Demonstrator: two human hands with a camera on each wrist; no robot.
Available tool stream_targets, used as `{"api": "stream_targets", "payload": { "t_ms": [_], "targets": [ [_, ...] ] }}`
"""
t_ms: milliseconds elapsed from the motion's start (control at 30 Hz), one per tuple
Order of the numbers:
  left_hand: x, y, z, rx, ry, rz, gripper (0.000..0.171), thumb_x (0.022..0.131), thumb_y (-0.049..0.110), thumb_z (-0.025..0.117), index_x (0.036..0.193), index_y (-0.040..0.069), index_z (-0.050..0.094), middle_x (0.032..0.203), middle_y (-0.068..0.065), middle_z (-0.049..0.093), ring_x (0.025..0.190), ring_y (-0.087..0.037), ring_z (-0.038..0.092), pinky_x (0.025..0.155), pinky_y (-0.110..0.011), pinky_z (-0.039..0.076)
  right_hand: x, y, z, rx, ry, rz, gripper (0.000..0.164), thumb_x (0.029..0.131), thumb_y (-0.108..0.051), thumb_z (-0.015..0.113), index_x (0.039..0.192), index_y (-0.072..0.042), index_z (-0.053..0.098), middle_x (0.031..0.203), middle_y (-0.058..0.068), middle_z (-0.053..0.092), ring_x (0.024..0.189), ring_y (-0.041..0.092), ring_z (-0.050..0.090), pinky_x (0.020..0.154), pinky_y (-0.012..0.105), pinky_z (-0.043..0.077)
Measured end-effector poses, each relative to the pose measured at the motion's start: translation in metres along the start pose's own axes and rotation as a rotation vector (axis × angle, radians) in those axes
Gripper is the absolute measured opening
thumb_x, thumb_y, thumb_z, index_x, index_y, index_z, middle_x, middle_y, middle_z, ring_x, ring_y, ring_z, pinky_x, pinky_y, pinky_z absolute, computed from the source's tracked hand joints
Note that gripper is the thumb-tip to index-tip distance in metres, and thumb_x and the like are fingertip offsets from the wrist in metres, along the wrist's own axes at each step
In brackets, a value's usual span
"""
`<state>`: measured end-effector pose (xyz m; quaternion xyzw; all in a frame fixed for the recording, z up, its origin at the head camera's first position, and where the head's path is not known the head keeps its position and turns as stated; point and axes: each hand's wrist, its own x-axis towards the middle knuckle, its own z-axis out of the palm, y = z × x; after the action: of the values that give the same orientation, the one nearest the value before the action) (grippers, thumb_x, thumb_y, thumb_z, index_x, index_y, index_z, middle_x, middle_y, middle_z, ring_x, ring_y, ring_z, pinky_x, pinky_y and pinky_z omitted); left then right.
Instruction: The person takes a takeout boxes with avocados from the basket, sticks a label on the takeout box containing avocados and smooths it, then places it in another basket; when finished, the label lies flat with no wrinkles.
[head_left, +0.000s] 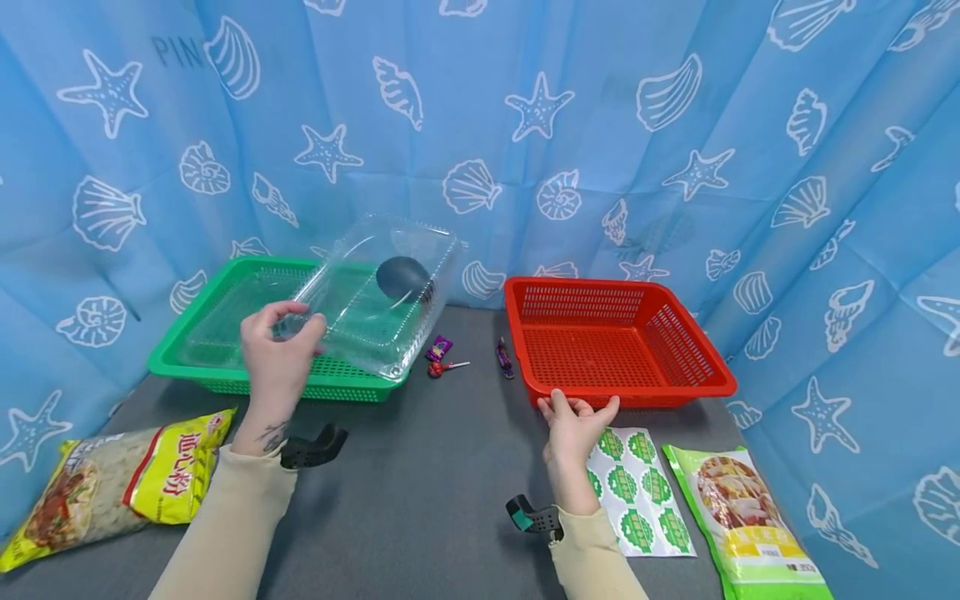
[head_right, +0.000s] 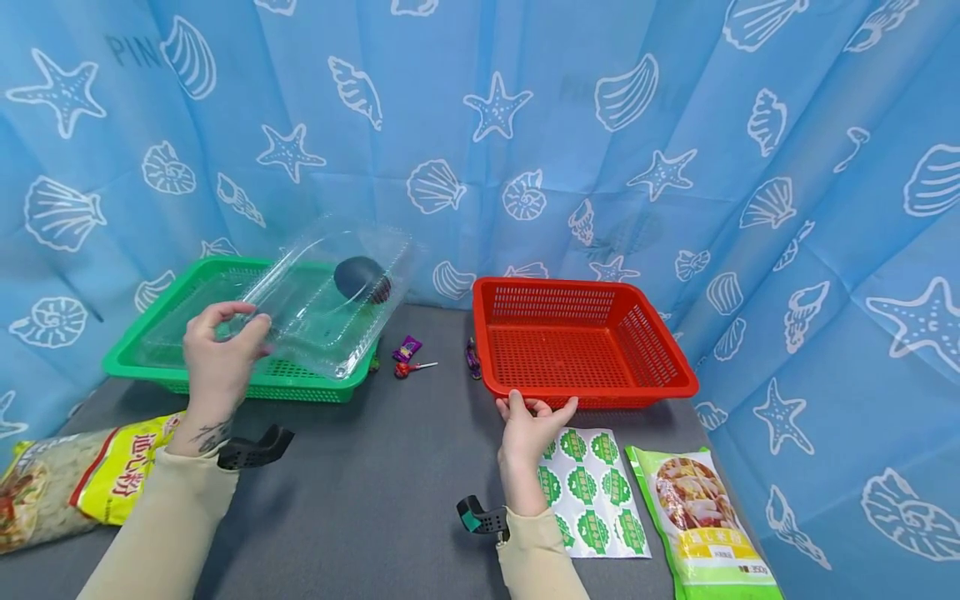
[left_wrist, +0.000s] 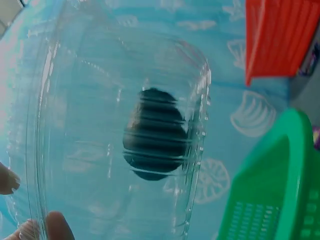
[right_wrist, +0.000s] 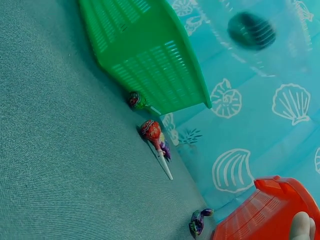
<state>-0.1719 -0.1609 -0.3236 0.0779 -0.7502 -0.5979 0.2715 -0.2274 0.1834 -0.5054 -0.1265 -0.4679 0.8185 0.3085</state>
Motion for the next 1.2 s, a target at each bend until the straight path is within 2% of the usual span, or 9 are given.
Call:
{"api": "stream_targets", "payload": {
  "t_ms": [200,267,467,533,667,800,867,1033,1200],
  "targets": [
    [-0.012,0.016,-0.011,0.005,-0.13,0.026,0.018,0.082,0.017,0.056,0.098,0.007,0.056,0.11,0.003,0.036,0.053,-0.021,0.057,0.051,-0.025,0.049,0.001,0.0,0.0,0.006,0.0,0.006,0.106,0.067,-0.009,0.074,0.134,-0.04,-0.001,0.08,0.005,0.042,0.067,0.03,0.056,0.068,0.046,0.049],
    [-0.017,0.018,-0.015,0.027,-0.185,0.045,0.018,0.082,0.014,0.055,0.099,0.006,0.055,0.113,0.002,0.036,0.052,-0.019,0.056,0.051,-0.026,0.049,0.001,0.001,-0.001,0.008,-0.001,0.006,0.106,0.067,-0.009,0.074,0.135,-0.04,-0.001,0.079,0.005,0.042,0.067,0.029,0.056,0.068,0.046,0.049],
    [-0.034,0.015,-0.03,0.018,-0.367,0.122,0.018,0.08,0.001,0.051,0.098,0.002,0.053,0.114,-0.002,0.039,0.058,-0.013,0.056,0.05,-0.028,0.048,-0.002,-0.006,0.002,-0.006,-0.025,0.01,0.105,0.07,-0.009,0.072,0.136,-0.035,-0.005,0.077,0.004,0.041,0.062,0.024,0.056,0.066,0.042,0.051],
    [-0.04,0.009,-0.033,-0.035,-0.436,0.145,0.019,0.079,-0.005,0.049,0.097,-0.001,0.051,0.111,-0.004,0.04,0.058,-0.012,0.054,0.048,-0.027,0.047,-0.009,-0.021,0.009,-0.047,-0.011,0.016,0.104,0.071,-0.006,0.07,0.137,-0.029,-0.006,0.075,0.004,0.042,0.06,0.02,0.054,0.064,0.036,0.052],
    [-0.05,-0.01,-0.035,-0.105,-0.558,0.208,0.022,0.074,-0.013,0.048,0.093,-0.003,0.052,0.107,-0.009,0.041,0.058,-0.01,0.048,0.046,-0.027,0.041,-0.02,-0.042,0.018,-0.039,-0.027,0.044,0.104,0.072,0.0,0.066,0.137,-0.024,-0.012,0.073,0.006,0.042,0.058,0.02,0.054,0.06,0.033,0.052],
    [-0.061,-0.034,-0.033,-0.074,-0.625,0.275,0.027,0.068,-0.014,0.05,0.088,0.004,0.056,0.102,-0.011,0.046,0.076,-0.009,0.046,0.057,-0.026,0.041,-0.015,-0.032,0.012,-0.01,-0.043,0.02,0.104,0.071,-0.002,0.069,0.137,-0.027,-0.008,0.074,0.007,0.042,0.061,0.024,0.058,0.062,0.039,0.052],
    [-0.066,-0.045,-0.032,-0.054,-0.649,0.295,0.029,0.067,-0.013,0.051,0.087,0.008,0.057,0.1,-0.01,0.048,0.087,-0.01,0.043,0.062,-0.025,0.039,-0.007,-0.019,0.005,0.031,-0.049,-0.001,0.106,0.069,-0.002,0.071,0.137,-0.03,-0.006,0.074,0.007,0.043,0.061,0.026,0.058,0.061,0.042,0.051],
    [-0.071,-0.07,-0.031,-0.071,-0.734,0.299,0.032,0.066,-0.017,0.05,0.088,0.006,0.055,0.101,-0.015,0.044,0.077,-0.013,0.044,0.05,-0.025,0.04,0.002,-0.003,-0.005,0.046,-0.061,-0.016,0.107,0.066,-0.009,0.075,0.136,-0.034,-0.002,0.076,0.01,0.047,0.065,0.033,0.059,0.064,0.047,0.05],
    [-0.07,-0.088,-0.029,-0.133,-0.826,0.299,0.031,0.068,-0.019,0.048,0.089,0.003,0.053,0.103,-0.017,0.041,0.062,-0.014,0.044,0.042,-0.024,0.039,-0.003,-0.013,-0.014,0.0,-0.123,0.04,0.106,0.066,-0.015,0.075,0.136,-0.034,-0.002,0.084,0.012,0.05,0.072,0.035,0.06,0.069,0.047,0.049]
  ]
}}
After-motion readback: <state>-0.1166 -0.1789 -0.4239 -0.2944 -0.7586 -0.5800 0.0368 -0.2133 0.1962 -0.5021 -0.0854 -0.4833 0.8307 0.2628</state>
